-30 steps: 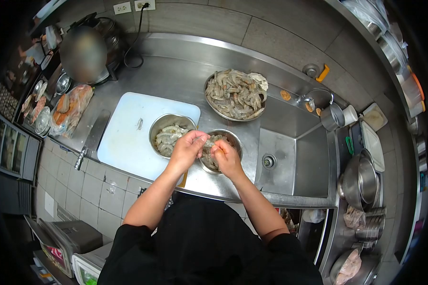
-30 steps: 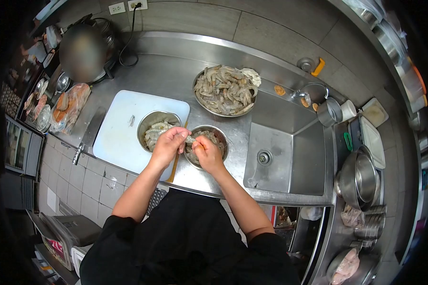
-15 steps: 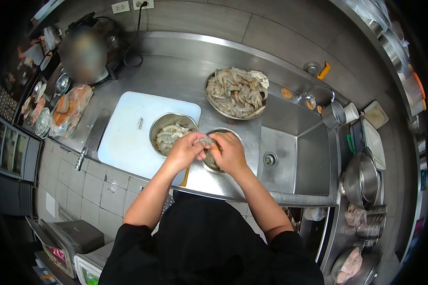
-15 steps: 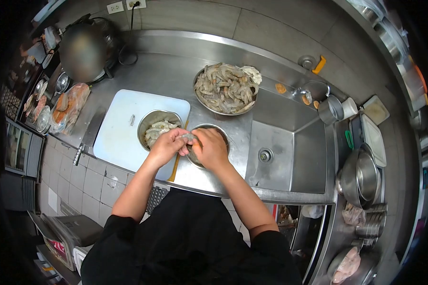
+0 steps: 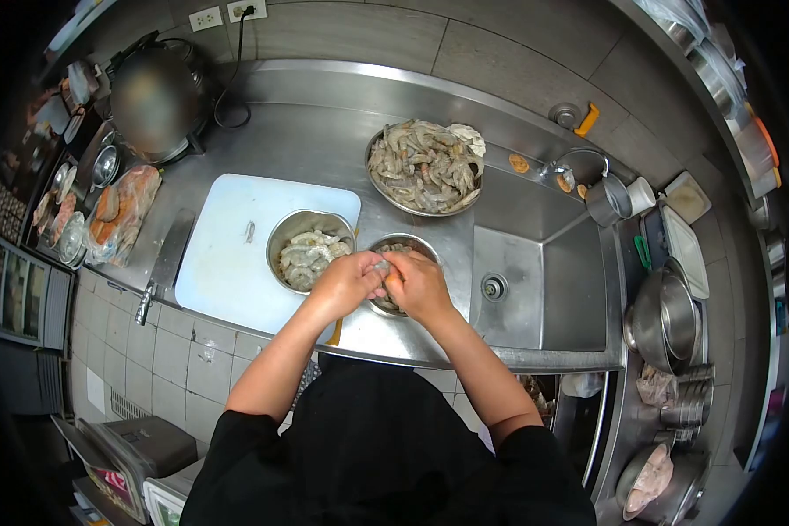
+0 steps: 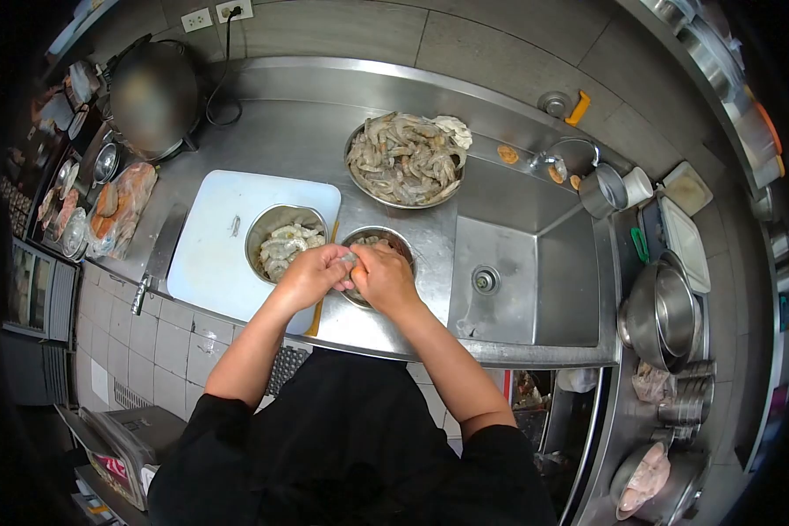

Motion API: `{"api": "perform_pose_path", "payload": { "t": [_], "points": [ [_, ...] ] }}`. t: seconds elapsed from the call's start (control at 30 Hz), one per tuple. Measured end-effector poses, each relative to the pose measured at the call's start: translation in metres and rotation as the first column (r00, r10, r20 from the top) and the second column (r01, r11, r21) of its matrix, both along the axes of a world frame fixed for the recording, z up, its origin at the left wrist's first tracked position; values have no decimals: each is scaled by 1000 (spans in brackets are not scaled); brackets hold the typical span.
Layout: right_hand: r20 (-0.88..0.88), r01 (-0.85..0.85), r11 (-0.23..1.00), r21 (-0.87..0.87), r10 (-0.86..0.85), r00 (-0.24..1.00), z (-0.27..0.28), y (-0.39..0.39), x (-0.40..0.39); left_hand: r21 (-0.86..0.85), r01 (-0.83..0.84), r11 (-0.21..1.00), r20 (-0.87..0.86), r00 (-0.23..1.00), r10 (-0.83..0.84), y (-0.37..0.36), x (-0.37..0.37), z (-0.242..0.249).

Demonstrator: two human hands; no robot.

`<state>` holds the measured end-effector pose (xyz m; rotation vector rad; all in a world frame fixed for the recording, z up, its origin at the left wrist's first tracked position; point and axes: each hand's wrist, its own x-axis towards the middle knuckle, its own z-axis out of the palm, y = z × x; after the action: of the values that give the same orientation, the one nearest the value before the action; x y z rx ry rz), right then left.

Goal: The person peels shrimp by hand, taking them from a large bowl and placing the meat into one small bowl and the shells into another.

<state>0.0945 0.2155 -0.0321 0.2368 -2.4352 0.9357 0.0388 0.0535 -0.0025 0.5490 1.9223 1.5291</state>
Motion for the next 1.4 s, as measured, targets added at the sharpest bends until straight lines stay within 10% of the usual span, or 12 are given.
{"api": "perform_pose_path", "payload": {
  "t": [1.13,1.4],
  "points": [
    [37,-43,994,-105,47,998,3,4,6,134,30,991,47,998,-36,-8,-6,-2],
    [364,45,945,-325,81,928,18,19,10,165,143,976,203,963,-175,-14,-10,10]
  ]
}}
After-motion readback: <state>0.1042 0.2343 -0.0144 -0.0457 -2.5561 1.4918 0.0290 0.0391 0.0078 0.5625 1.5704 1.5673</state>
